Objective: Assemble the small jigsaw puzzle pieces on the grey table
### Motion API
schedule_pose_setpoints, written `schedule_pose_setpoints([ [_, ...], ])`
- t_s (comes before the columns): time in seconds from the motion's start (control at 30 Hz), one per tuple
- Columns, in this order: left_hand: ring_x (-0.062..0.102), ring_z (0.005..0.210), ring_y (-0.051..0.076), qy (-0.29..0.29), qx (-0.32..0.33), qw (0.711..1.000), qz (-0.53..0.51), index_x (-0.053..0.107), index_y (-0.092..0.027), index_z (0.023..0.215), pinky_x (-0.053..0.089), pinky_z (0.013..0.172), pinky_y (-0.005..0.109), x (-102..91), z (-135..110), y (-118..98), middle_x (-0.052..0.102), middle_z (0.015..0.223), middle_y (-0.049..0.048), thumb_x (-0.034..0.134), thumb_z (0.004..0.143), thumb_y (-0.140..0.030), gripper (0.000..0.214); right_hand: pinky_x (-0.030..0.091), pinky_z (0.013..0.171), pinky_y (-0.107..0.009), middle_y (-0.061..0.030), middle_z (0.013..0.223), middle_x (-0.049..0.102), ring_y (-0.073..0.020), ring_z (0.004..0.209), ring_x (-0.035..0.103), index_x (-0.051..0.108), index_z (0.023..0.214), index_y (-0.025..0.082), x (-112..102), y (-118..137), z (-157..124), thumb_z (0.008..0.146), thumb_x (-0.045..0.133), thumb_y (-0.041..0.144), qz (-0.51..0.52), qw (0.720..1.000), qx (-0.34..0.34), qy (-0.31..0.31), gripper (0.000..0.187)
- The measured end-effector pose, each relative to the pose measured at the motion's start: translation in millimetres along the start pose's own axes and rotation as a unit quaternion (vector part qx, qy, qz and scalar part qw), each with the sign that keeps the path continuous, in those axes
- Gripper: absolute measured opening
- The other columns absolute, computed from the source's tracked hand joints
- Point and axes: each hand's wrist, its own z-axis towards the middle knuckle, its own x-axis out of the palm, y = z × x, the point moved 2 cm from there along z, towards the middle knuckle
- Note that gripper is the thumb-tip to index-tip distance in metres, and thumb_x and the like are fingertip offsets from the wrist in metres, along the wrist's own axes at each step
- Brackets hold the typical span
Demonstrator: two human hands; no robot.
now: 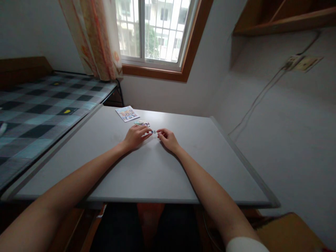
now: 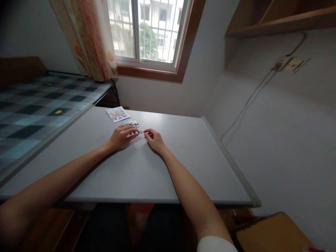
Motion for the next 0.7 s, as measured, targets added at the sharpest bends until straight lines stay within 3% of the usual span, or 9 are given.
schedule_pose_setpoints([
  [0.27,0.061,0.064,0.014,-0.032,-0.044,0.998,0.022,0.067,-0.020,0.091,0.041,0.067,0.029,-2.8,-0.7,1.1,0.070,0.079,0.0023,0.053,0.095,-0.041,0.026,0.045,0.060,-0.023,-0.0010,0.072,0.065,-0.0107,0.062,0.058,0.067,0.116,0.015,0.6,1.8,-2.8,0.082,0.055,0.029,0.010,1.000,-0.005,0.015,0.038],
  [0.7,0.058,0.062,0.012,-0.013,-0.037,0.999,-0.006,0.066,-0.018,0.088,0.040,0.065,0.028,-1.2,-1.1,0.4,0.068,0.077,0.0019,0.056,0.094,-0.039,0.024,0.046,0.059,-0.023,-0.0019,0.073,0.067,-0.0099,0.060,0.057,0.066,0.121,0.013,0.7,2.1,-3.8,0.080,0.056,0.028,0.018,0.999,-0.006,0.035,0.044],
])
